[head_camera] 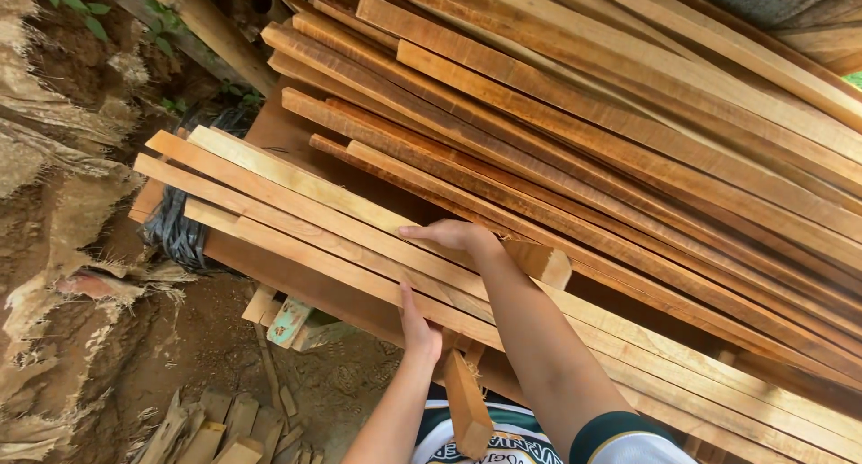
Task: Organizing and stacking thin wooden strips onto a rack.
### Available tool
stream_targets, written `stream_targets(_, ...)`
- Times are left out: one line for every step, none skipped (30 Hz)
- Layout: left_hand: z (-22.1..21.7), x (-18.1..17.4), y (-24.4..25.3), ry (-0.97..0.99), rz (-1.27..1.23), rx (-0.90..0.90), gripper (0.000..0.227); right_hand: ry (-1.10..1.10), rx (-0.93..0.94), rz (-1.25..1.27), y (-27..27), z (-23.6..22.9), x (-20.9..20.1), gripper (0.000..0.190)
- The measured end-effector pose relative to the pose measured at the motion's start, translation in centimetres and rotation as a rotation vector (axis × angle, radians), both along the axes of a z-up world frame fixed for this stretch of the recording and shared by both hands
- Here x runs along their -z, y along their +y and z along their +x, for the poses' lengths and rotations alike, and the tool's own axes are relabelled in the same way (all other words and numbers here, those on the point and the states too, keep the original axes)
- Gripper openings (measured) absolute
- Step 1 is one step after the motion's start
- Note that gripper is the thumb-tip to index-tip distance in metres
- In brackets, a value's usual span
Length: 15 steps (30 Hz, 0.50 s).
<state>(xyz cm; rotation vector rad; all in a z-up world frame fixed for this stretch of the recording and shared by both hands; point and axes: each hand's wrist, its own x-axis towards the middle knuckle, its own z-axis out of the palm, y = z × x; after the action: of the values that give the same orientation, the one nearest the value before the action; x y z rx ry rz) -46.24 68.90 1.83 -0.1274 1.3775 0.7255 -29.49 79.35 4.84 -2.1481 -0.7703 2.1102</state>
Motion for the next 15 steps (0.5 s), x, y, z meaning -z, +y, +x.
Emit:
stream_targets(-0.3,0.2,0.2,-0.001,-0.001,0.0,0.074,-0.001,0.0,-0.001,0.0,0.0,1.8,0.127)
stream_targets(-0.7,0.5,0.3,-0.005,-0.013,0.02,0.073,0.037,0.075,-0.028,-0.1,0.1,3.6,0.124)
stream_targets(-0.7,0.7,0.3,-0.015,-0.028,0.039,0.073,0.069,0.148,-0.056,-0.4,0.4,5.3,0.121)
stream_targets(-0.4,1.8,0.1,-0.02,-0.03,0.039,0.073,0.063,0.148,-0.058,-0.2,0.9,5.7,0.121)
stream_targets(-0.7,2.8,-0.4,-0.007,-0.015,0.018,0.072,0.088,0.159,-0.072,-0.1,0.9,6.2,0.12)
stream_targets(-0.9,3.7,-1.0,0.006,0.001,-0.002,0.071,0.113,0.17,-0.086,-0.2,0.9,6.6,0.118)
stream_targets(-0.9,3.5,-0.8,0.005,0.001,-0.004,0.071,0.112,0.168,-0.085,0.0,0.6,5.4,0.118)
stream_targets(-0.8,3.3,-0.7,0.028,0.002,-0.007,0.072,0.098,0.161,-0.085,0.1,0.4,4.2,0.121)
stream_targets(-0.6,3.1,-0.5,0.05,0.003,-0.008,0.073,0.083,0.156,-0.084,0.2,0.4,2.9,0.123)
stream_targets(-1.1,4.1,-1.1,0.047,0.003,-0.009,0.073,0.081,0.156,-0.084,0.0,0.2,2.5,0.123)
stream_targets(-1.5,5.2,-1.5,0.04,-0.005,0.005,0.073,0.085,0.151,-0.088,-0.1,0.0,2.2,0.122)
stream_targets(-1.9,6.2,-1.9,0.032,-0.014,0.02,0.074,0.09,0.147,-0.091,-0.1,-0.1,1.8,0.121)
stream_targets(-1.7,6.0,-1.8,0.032,-0.015,0.014,0.074,0.089,0.142,-0.093,-0.2,0.1,2.6,0.121)
stream_targets(-1.7,5.7,-1.6,0.028,0.0,0.013,0.073,0.077,0.131,-0.078,-0.2,0.3,3.4,0.119)
stream_targets(-2.1,5.5,-1.5,0.031,0.016,0.01,0.072,0.072,0.119,-0.061,-0.2,0.0,4.4,0.117)
